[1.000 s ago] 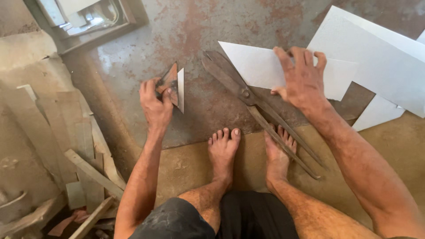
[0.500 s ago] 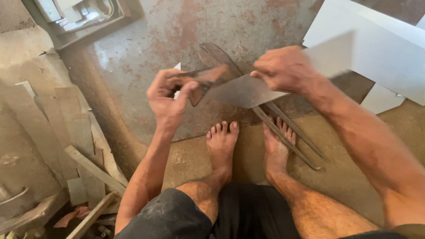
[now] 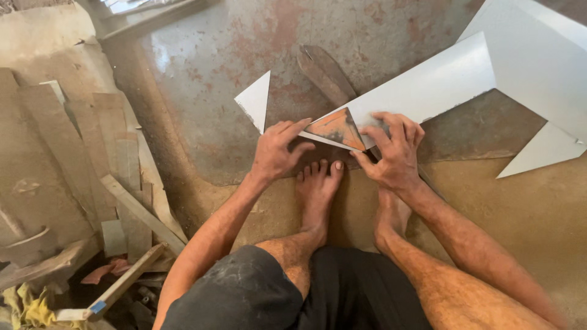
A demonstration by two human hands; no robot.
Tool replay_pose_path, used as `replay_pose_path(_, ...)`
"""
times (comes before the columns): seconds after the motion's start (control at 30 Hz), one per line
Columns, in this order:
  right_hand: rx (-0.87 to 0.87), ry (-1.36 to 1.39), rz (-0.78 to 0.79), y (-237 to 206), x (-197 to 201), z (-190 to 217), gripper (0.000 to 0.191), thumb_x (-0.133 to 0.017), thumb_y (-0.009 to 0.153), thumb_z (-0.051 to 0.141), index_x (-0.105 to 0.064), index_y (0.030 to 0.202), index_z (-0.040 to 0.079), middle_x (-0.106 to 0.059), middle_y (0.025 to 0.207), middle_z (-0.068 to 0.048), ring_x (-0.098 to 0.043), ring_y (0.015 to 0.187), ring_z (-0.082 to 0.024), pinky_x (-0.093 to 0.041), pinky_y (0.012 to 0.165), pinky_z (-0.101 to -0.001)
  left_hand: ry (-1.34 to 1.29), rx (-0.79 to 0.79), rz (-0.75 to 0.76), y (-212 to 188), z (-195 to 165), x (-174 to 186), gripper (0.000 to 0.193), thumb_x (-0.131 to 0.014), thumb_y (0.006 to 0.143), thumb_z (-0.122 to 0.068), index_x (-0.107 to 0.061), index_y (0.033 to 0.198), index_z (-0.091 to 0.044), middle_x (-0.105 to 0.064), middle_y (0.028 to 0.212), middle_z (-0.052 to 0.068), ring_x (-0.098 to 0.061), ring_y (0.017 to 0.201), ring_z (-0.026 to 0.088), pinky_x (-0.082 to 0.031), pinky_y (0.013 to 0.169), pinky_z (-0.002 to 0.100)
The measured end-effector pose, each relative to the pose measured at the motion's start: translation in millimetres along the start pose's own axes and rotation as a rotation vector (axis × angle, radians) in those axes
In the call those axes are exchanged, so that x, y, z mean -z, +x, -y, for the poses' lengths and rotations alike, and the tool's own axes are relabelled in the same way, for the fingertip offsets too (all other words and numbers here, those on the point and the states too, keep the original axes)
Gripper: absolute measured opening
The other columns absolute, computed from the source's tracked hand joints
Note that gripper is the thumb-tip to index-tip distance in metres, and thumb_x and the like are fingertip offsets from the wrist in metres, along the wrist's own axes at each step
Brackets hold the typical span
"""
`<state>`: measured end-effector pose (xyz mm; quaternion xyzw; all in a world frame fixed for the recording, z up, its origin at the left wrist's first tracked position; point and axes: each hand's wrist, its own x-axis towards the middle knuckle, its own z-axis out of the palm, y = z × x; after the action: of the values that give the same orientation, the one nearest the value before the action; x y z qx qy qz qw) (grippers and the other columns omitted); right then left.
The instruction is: The person sits on the floor and cuts white sheet metal into star-shaped pieces with large hand snips, using a triangular metal template to mark and guide each cut. They stack the finished cut pieces aside and reach for new sheet offcuts to continue cutting.
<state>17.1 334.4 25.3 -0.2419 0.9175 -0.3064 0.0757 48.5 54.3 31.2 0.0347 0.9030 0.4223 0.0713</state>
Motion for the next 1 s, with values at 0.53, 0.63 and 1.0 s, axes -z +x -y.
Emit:
replay_pose_path(0.53,0.027,0.089,0.029,-4,-5,-18,0.047,-0.093,0.076,0.038,-0.079,0.120,0.028,-0.053,0.147,-0.002,-0.037,0.136,-0.027,-0.024,0.113,-0.0448,-0.118,0.042,-0.004,-5,21,-5,0.037,-0.083,0.087,-0.016,-0.074,0.123,-0.011,-0.067,0.077,0.011,-0.058,0.059,0.024,-0.047,0.056,0.038)
replay_pose_path(0.63,0.015,0.117,0.026,-5,-6,-19,0.047,-0.093,0.076,0.039,-0.079,0.120,0.028,-0.053,0.147,-0.002,-0.037,0.136,-0.027,-0.024,0.113,-0.0445,-0.108,0.066,0.011,-5,20,-4,0.037,-0.084,0.087,-0.016,-0.075,0.122,-0.011,-0.066,0.076,0.011,-0.058,0.059,0.025,-0.046,0.055,0.039)
replay_pose_path(1.0,0.022,0.077,0.012,-6,-12,-21,0.048,-0.093,0.076,0.040,-0.078,0.119,0.028,-0.054,0.145,-0.001,-0.037,0.134,-0.027,-0.023,0.111,-0.0455,-0.104,0.089,0.024,-1,17,0,0.037,-0.085,0.084,-0.018,-0.076,0.120,-0.011,-0.064,0.071,0.010,-0.057,0.058,0.022,-0.046,0.054,0.038)
